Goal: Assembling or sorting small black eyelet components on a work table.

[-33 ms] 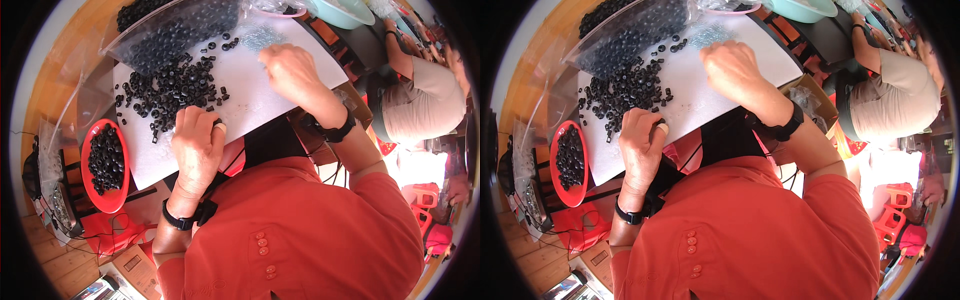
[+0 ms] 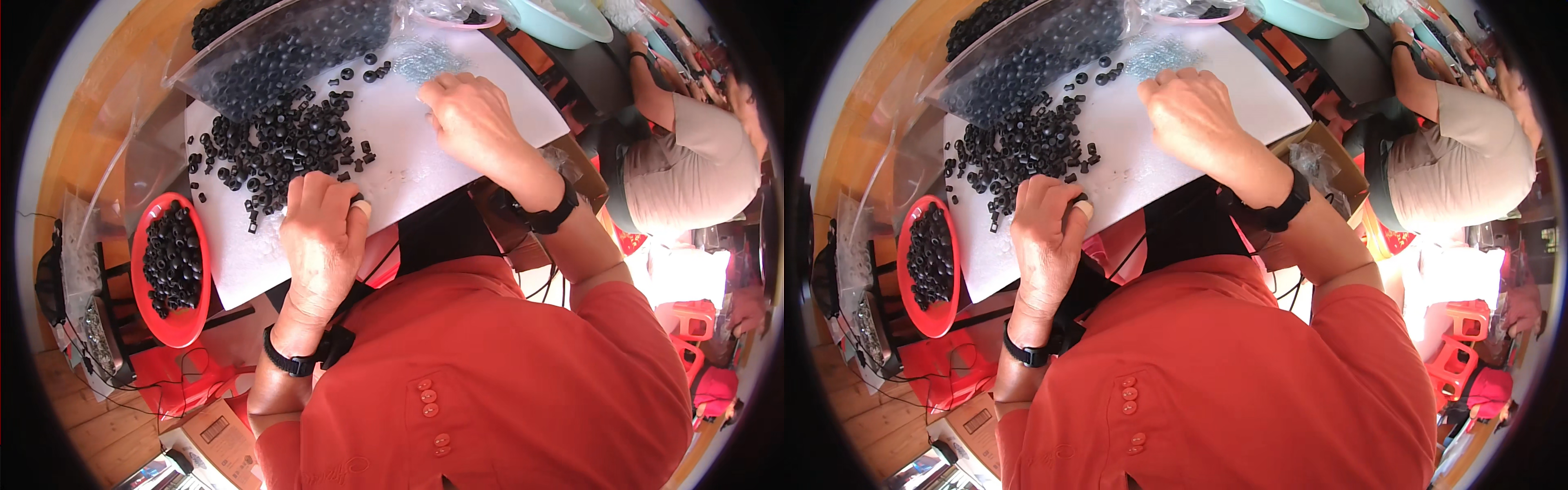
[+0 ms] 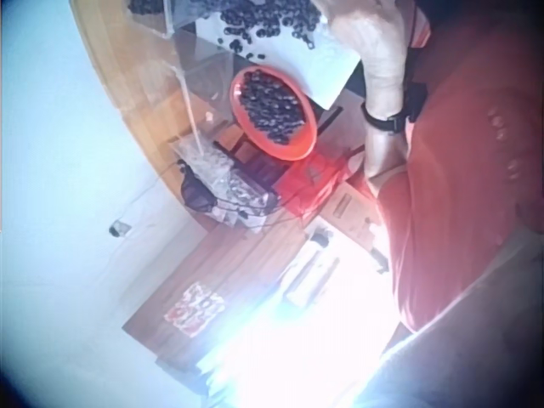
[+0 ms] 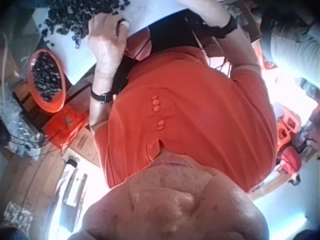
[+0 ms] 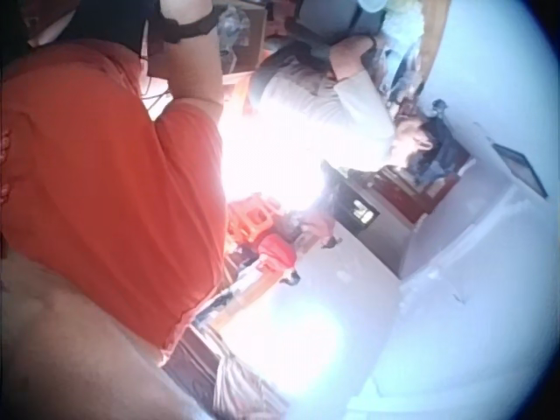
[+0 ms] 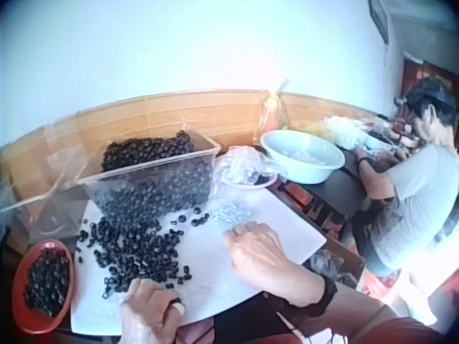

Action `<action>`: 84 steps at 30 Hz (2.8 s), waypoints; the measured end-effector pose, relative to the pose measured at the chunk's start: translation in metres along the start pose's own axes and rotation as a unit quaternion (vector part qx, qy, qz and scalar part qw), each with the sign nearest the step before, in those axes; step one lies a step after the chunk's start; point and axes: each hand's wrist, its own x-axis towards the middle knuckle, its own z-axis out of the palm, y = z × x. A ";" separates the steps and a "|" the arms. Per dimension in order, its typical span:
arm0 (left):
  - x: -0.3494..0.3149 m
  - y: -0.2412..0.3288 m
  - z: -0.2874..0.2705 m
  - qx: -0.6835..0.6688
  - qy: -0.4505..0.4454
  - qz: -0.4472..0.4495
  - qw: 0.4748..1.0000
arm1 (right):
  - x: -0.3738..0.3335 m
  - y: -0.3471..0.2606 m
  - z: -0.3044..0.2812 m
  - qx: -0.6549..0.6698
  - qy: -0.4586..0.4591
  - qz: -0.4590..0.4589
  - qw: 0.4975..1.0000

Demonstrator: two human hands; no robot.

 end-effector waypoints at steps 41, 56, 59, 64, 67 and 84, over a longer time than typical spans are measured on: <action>0.000 0.006 -0.012 -0.579 -0.034 -0.342 0.739 | 0.005 -0.034 -0.009 0.523 0.104 -0.007 0.846; 0.011 0.003 -0.005 -0.602 -0.009 -0.359 0.714 | 0.009 -0.042 -0.008 0.648 0.012 0.066 0.758; 0.011 0.003 -0.005 -0.602 -0.003 -0.364 0.711 | 0.008 -0.053 -0.014 0.667 -0.018 0.064 0.742; 0.010 0.000 -0.006 -0.600 -0.016 -0.353 0.718 | 0.006 -0.067 -0.012 0.656 0.026 0.014 0.754; 0.010 0.001 -0.006 -0.625 0.005 -0.363 0.691 | 0.007 -0.070 -0.012 0.533 0.112 -0.072 0.836; 0.006 -0.003 -0.007 -0.659 0.008 -0.345 0.668 | -0.005 -0.082 -0.011 0.322 0.257 -0.192 0.891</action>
